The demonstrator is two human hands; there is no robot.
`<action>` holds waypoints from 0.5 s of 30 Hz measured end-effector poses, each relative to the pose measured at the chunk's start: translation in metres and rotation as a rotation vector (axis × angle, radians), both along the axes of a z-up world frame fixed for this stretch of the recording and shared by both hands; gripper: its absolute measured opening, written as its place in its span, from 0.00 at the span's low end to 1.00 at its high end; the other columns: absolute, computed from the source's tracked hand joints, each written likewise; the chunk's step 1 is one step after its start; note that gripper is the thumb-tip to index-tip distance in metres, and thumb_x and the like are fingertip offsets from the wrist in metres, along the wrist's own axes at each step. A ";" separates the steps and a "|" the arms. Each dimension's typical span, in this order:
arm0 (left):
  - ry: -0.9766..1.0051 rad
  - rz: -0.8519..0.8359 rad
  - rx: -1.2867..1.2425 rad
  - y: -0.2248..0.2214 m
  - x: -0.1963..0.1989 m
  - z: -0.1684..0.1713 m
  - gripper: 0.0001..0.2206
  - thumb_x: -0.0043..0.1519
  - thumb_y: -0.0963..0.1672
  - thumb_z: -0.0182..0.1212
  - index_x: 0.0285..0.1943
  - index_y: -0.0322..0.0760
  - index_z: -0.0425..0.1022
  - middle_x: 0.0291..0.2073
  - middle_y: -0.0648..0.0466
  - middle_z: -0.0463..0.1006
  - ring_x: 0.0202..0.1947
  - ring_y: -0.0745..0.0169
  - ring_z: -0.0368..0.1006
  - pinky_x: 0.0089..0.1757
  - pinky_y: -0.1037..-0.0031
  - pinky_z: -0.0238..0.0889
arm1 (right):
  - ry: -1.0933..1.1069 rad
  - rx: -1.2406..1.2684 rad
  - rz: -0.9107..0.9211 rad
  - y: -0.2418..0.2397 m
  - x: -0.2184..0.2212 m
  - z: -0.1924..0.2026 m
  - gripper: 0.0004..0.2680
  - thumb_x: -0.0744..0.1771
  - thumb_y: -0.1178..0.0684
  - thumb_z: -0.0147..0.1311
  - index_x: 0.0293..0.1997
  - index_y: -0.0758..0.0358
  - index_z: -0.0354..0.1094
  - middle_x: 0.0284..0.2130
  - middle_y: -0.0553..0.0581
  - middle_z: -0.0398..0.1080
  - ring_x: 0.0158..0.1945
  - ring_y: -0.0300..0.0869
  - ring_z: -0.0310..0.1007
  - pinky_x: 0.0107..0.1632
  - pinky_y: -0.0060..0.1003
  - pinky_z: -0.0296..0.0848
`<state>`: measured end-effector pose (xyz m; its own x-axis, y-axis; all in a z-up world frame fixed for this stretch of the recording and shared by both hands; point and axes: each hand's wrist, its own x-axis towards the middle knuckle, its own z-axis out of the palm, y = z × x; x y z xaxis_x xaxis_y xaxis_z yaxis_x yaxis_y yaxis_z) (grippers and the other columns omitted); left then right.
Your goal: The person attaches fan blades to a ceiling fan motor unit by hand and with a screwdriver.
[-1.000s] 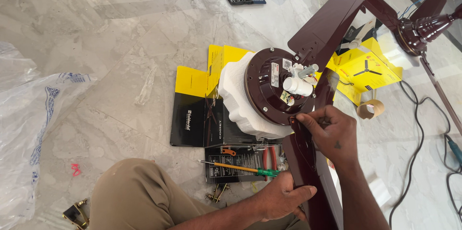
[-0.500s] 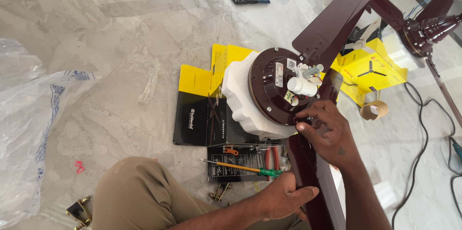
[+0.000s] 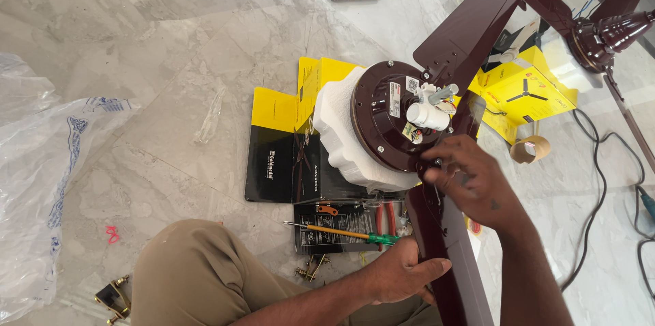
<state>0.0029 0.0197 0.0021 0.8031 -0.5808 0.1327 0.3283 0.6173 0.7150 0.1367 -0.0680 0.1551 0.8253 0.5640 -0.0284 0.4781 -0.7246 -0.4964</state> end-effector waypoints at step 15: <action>0.014 -0.018 -0.044 0.008 0.001 0.012 0.23 0.74 0.47 0.49 0.70 0.21 0.59 0.53 0.38 0.74 0.49 0.55 0.77 0.42 0.69 0.78 | -0.028 0.164 -0.366 0.007 -0.006 -0.016 0.05 0.65 0.57 0.65 0.39 0.67 0.76 0.30 0.54 0.78 0.33 0.32 0.75 0.37 0.28 0.73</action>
